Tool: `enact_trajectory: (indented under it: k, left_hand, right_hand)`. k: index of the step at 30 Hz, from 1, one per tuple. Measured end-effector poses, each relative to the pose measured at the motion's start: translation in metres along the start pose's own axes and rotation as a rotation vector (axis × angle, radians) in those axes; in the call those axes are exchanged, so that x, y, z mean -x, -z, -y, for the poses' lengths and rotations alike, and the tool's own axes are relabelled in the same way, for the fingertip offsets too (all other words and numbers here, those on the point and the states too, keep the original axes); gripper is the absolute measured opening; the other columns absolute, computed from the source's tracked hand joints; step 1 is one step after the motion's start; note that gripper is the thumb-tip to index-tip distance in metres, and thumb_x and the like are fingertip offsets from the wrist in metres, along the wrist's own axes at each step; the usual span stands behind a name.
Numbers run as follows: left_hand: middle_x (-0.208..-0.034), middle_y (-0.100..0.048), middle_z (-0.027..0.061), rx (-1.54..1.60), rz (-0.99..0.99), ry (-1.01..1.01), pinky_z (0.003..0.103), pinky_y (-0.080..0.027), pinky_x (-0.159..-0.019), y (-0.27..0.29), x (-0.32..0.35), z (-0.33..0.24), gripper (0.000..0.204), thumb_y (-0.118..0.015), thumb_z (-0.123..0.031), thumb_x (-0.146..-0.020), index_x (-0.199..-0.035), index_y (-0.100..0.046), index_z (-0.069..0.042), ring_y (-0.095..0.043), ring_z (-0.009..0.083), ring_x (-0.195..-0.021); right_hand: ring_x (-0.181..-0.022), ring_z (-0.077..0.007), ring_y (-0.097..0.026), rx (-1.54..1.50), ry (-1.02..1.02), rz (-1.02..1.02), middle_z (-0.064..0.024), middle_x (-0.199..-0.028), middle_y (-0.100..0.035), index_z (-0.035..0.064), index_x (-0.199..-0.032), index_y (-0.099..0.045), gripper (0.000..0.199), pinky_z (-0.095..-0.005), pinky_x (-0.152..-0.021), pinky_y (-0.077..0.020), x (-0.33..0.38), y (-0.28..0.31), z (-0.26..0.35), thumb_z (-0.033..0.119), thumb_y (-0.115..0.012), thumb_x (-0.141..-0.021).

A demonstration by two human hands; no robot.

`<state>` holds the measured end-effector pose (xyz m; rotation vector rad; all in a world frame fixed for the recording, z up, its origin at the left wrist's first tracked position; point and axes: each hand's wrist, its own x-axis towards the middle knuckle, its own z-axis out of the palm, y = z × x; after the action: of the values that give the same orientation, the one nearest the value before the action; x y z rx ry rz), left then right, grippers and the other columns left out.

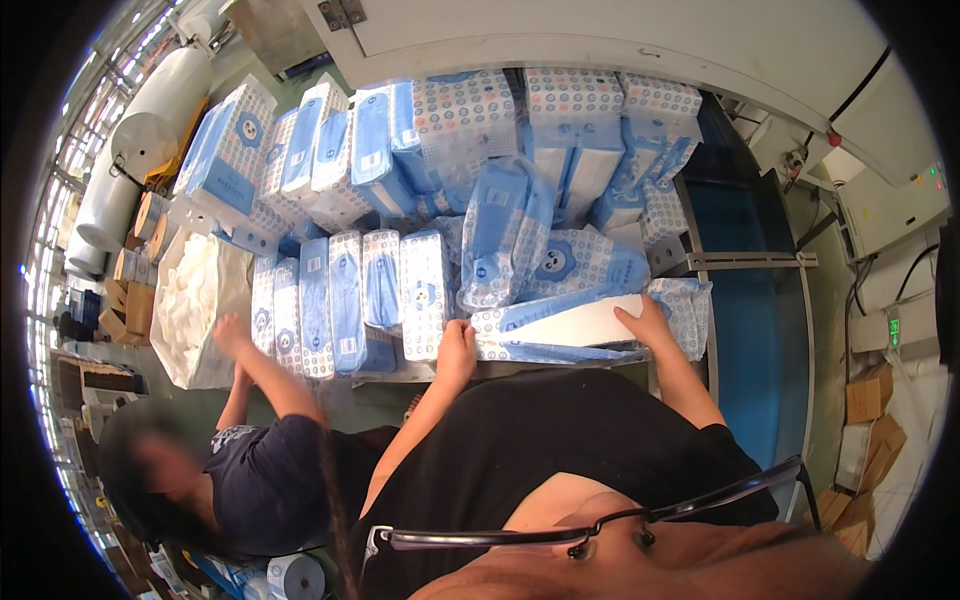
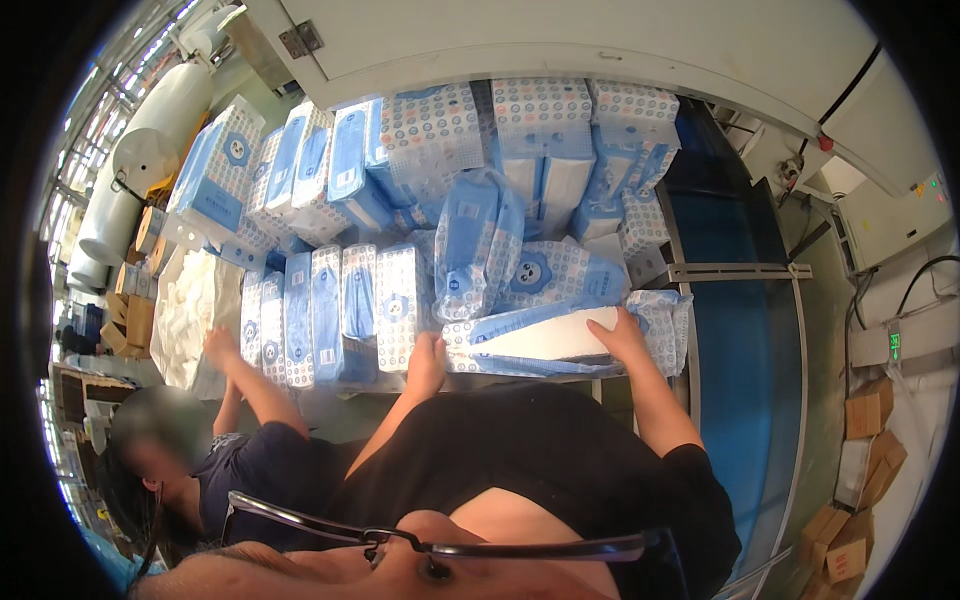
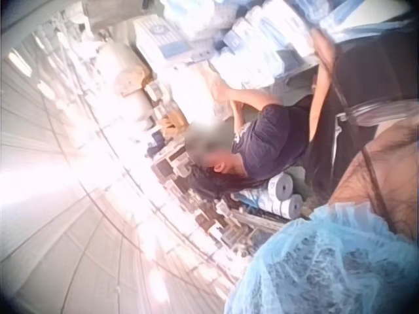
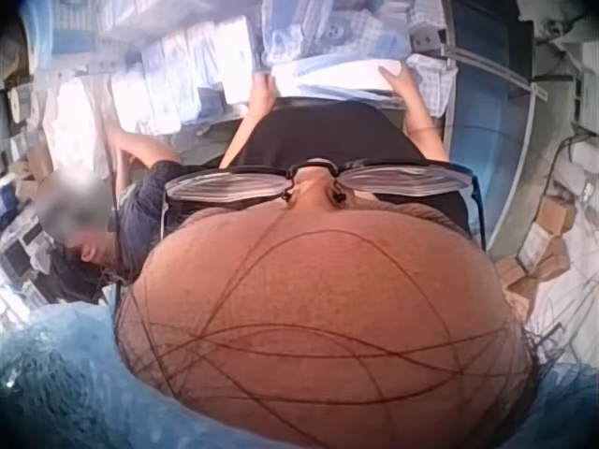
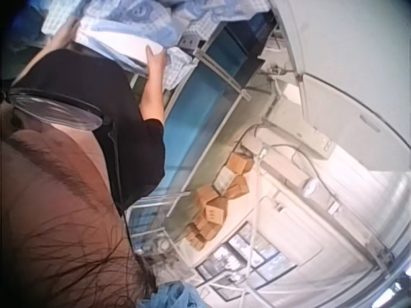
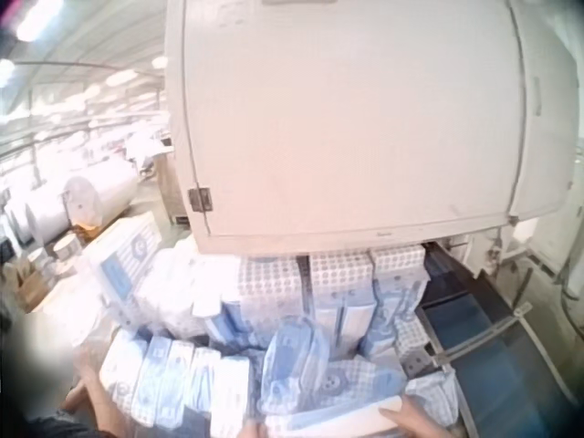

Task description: The person repeatedly picks up packages of tissues from a table, removes the tissue stacks from their plastic wrappers, and places the stacks onto a conveyor belt. The person also handles a large white bag filled with loose tissue pieces.

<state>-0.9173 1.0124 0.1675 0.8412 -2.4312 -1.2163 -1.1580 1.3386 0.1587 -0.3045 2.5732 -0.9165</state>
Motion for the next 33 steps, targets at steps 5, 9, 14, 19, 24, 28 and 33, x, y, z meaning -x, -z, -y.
enact_trajectory:
  k: [5, 9, 14, 19, 24, 28, 33]
  left_hand:
    - [-0.088, -0.065, 0.0246, -0.003, -0.087, 0.05, 0.048, -0.049, -0.073, -0.013, 0.013, 0.007, 0.019, -0.054, -0.017, -0.096, -0.096, -0.058, 0.002, -0.063, 0.0425, -0.083]
    - [-0.085, -0.064, 0.0242, 0.035, -0.103, 0.144, 0.048, -0.049, -0.071, -0.044, 0.03, 0.04, 0.02, -0.054, -0.018, -0.095, -0.094, -0.059, 0.002, -0.063, 0.0424, -0.081]
    - [-0.092, -0.063, 0.0197, -0.531, 0.078, 0.033, 0.048, -0.052, -0.068, -0.049, 0.042, 0.08, 0.024, -0.054, -0.024, -0.091, -0.093, -0.062, -0.002, -0.064, 0.0397, -0.078]
    - [-0.089, -0.068, 0.0159, -0.588, 0.083, 0.015, 0.045, -0.054, -0.071, -0.04, 0.024, 0.073, 0.036, -0.052, -0.036, -0.091, -0.103, -0.066, -0.005, -0.067, 0.0355, -0.082]
    - [-0.104, -0.069, 0.021, -0.462, 0.183, 0.287, 0.046, -0.053, -0.08, -0.044, 0.004, 0.097, 0.044, -0.038, -0.04, -0.099, -0.107, -0.065, -0.006, -0.068, 0.0381, -0.092]
    - [-0.106, -0.069, 0.0194, 0.075, 0.165, 0.389, 0.047, -0.052, -0.079, -0.037, 0.01, 0.117, 0.062, -0.036, -0.058, -0.097, -0.114, -0.063, -0.005, -0.067, 0.0366, -0.095]
    - [-0.126, -0.061, 0.0133, 0.937, 0.402, 0.823, 0.038, -0.048, -0.09, -0.034, 0.003, 0.053, 0.07, -0.039, -0.06, -0.098, -0.132, -0.054, -0.001, -0.059, 0.0253, -0.113]
  right_hand:
    - [-0.113, -0.0392, -0.059, -0.046, 0.063, 0.128, -0.027, -0.12, -0.061, -0.0038, -0.121, -0.056, 0.07, -0.0441, -0.096, -0.0464, -0.009, 0.008, 0.004, 0.048, -0.074, -0.077]
    - [-0.118, -0.0418, -0.055, 0.133, 0.211, 0.045, -0.0284, -0.124, -0.058, -0.0022, -0.117, -0.06, 0.063, -0.0455, -0.097, -0.0454, -0.019, 0.011, 0.013, 0.046, -0.074, -0.078]
    - [-0.122, -0.0438, -0.051, 0.209, 0.244, 0.041, -0.0294, -0.128, -0.055, -0.0021, -0.117, -0.06, 0.066, -0.0458, -0.099, -0.0441, -0.029, -0.007, 0.036, 0.048, -0.075, -0.076]
    - [-0.111, -0.0368, -0.06, 0.069, 0.038, 0.376, -0.0238, -0.122, -0.06, -0.0009, -0.124, -0.056, 0.069, -0.0428, -0.093, -0.0487, -0.052, 0.017, 0.055, 0.05, -0.072, -0.08]
    - [-0.098, -0.0286, -0.065, -0.528, -0.518, 0.656, -0.0171, -0.11, -0.065, 0.0016, -0.119, -0.059, 0.072, -0.0465, -0.084, -0.0521, -0.092, 0.026, 0.027, 0.067, -0.049, -0.091]
    - [-0.099, -0.0275, -0.065, -0.582, -0.778, 0.761, -0.0136, -0.109, -0.066, -0.0003, -0.113, -0.063, 0.075, -0.0475, -0.085, -0.0526, -0.105, 0.033, 0.016, 0.068, -0.037, -0.094]
    - [-0.105, -0.0286, -0.063, -0.679, -0.67, 0.976, -0.0149, -0.114, -0.064, 0.0005, -0.124, -0.058, 0.055, -0.0481, -0.089, -0.0514, -0.105, -0.002, 0.014, 0.048, -0.05, -0.096]
